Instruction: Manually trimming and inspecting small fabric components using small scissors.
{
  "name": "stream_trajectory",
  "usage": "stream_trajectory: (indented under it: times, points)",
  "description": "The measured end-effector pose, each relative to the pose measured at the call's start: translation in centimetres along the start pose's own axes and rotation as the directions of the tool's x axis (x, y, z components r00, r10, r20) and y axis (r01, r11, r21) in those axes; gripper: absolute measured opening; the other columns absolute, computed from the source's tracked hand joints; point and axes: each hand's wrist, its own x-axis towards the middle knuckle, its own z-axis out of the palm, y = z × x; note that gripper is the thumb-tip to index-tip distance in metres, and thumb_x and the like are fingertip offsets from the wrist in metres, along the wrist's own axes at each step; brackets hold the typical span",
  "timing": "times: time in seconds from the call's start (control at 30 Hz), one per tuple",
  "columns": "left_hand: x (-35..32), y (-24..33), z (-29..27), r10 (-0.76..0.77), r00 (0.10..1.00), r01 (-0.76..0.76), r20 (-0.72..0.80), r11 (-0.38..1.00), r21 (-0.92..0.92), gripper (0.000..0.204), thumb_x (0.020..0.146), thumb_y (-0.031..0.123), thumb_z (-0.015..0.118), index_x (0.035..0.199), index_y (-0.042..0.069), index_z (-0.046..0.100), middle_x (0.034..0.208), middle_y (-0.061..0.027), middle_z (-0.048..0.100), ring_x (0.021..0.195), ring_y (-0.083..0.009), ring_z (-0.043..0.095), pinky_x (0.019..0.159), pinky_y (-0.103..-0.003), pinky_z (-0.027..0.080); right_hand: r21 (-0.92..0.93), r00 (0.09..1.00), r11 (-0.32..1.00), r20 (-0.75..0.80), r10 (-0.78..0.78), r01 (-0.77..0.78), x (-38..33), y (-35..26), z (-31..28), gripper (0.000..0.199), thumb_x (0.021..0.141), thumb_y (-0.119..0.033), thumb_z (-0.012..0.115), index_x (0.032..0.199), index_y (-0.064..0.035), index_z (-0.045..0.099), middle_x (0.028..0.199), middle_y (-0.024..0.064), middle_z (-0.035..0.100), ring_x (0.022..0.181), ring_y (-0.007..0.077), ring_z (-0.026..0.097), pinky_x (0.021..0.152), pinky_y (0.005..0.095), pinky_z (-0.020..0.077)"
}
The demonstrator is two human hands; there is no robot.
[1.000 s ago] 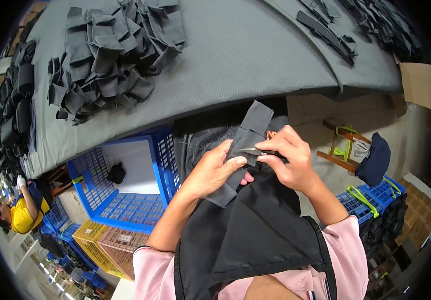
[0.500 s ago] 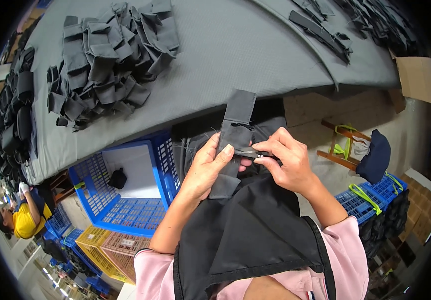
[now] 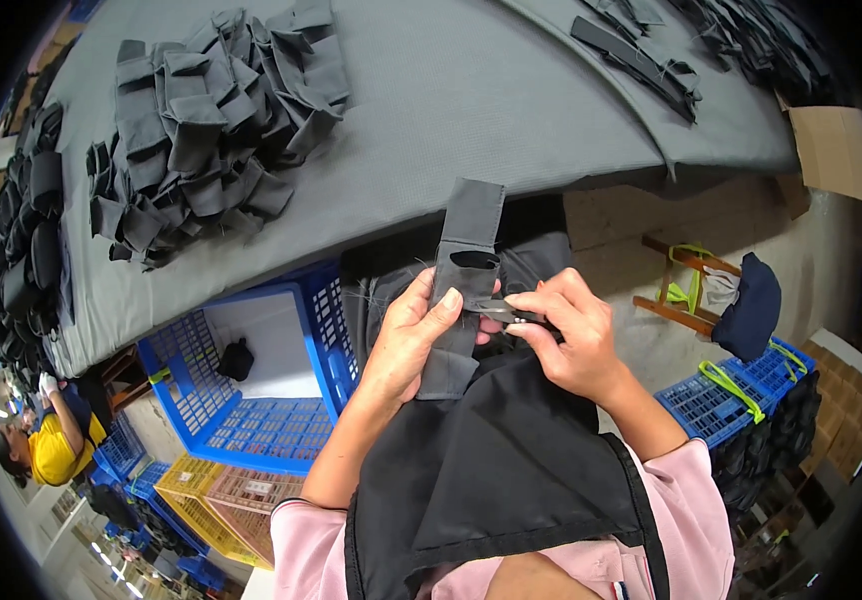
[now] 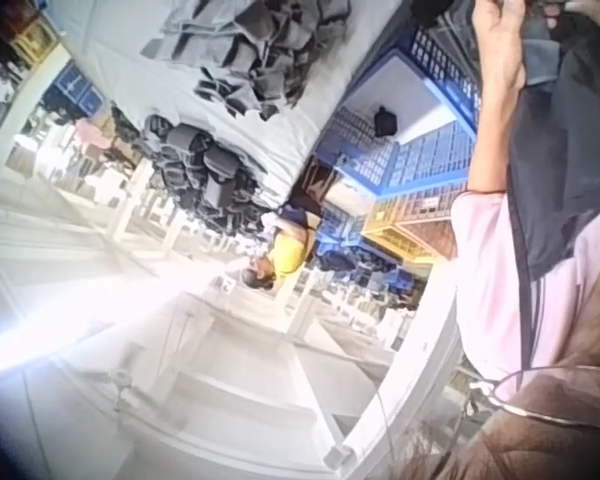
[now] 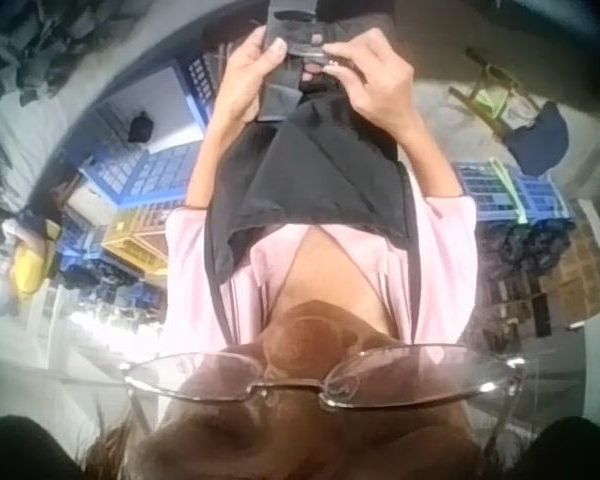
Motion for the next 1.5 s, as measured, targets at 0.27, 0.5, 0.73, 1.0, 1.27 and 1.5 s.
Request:
stream_trajectory:
  times: [0.27, 0.5, 0.73, 1.0, 1.27, 1.5]
  points:
    - [-0.2, -0.2, -0.5, 0.079, 0.996, -0.079, 0.032, 0.997, -0.011, 0.035, 0.094, 0.023, 0.053, 0.121, 0.003, 0.043, 0.119, -0.0184, 0.057, 0.085, -0.0246, 0.065, 0.076, -0.034, 0.054, 0.147, 0.991, 0.983, 0.094, 0.094, -0.107, 0.7, -0.4, -1.4, 0.02, 0.067, 0.0, 0.072, 0.086, -0.0026, 0.066, 0.073, 0.005, 0.05, 0.058, 0.0156, 0.051, 0.054, 0.0267, 0.0421]
    - [-0.5, -0.4, 0.0, 0.137, 0.986, -0.139, 0.1, 0.99, 0.02, 0.049, 0.093, 0.027, 0.053, 0.133, 0.006, 0.035, 0.123, -0.0174, 0.054, 0.093, -0.0257, 0.064, 0.077, -0.033, 0.054, 0.048, 0.978, 0.982, -0.095, 0.186, -0.182, 1.2, 0.2, -0.1, 0.021, 0.07, 0.0, 0.071, 0.09, -0.0029, 0.064, 0.077, 0.0057, 0.05, 0.06, 0.0154, 0.052, 0.052, 0.0262, 0.0432]
    - [-0.6, -0.8, 0.1, 0.148, 0.987, -0.149, 0.067, 0.989, 0.009, 0.048, 0.094, 0.024, 0.052, 0.134, 0.006, 0.034, 0.123, -0.0172, 0.054, 0.094, -0.026, 0.063, 0.078, -0.034, 0.053, 0.074, 0.964, 0.972, -0.133, 0.231, -0.223, 1.5, 0.2, 1.1, 0.021, 0.071, -0.002, 0.071, 0.09, -0.0042, 0.064, 0.077, 0.0056, 0.051, 0.059, 0.0153, 0.054, 0.051, 0.0277, 0.044]
    - [-0.6, -0.8, 0.3, 0.084, 0.993, -0.078, 0.086, 0.994, -0.078, 0.045, 0.094, 0.022, 0.052, 0.132, 0.005, 0.036, 0.123, -0.0188, 0.054, 0.094, -0.0281, 0.064, 0.078, -0.035, 0.054, -0.112, 0.976, 0.991, -0.214, 0.046, -0.072, 1.5, 1.0, 1.9, 0.024, 0.068, -0.002, 0.072, 0.091, -0.0058, 0.064, 0.075, 0.0047, 0.052, 0.057, 0.0186, 0.054, 0.05, 0.029, 0.0428]
    - [-0.3, -1.1, -0.1, 0.038, 0.995, -0.026, 0.091, 0.991, -0.13, 0.047, 0.093, 0.023, 0.054, 0.132, 0.005, 0.036, 0.123, -0.0195, 0.054, 0.094, -0.0287, 0.064, 0.077, -0.036, 0.054, -0.189, 0.977, 0.982, -0.208, -0.041, 0.001, 1.2, 1.6, 1.9, 0.026, 0.066, -0.002, 0.072, 0.09, -0.0054, 0.063, 0.074, 0.0061, 0.053, 0.057, 0.021, 0.055, 0.05, 0.0305, 0.0434]
    - [-0.6, -1.0, 0.1, 0.074, 0.993, -0.069, 0.091, 0.996, -0.064, 0.049, 0.094, 0.021, 0.052, 0.136, 0.007, 0.032, 0.121, -0.0159, 0.054, 0.093, -0.0264, 0.064, 0.077, -0.034, 0.054, -0.095, 0.979, 0.995, -0.202, -0.007, -0.013, 1.6, 1.1, 1.6, 0.026, 0.066, 0.001, 0.072, 0.09, -0.004, 0.064, 0.074, 0.0075, 0.053, 0.059, 0.0203, 0.055, 0.05, 0.0298, 0.0448]
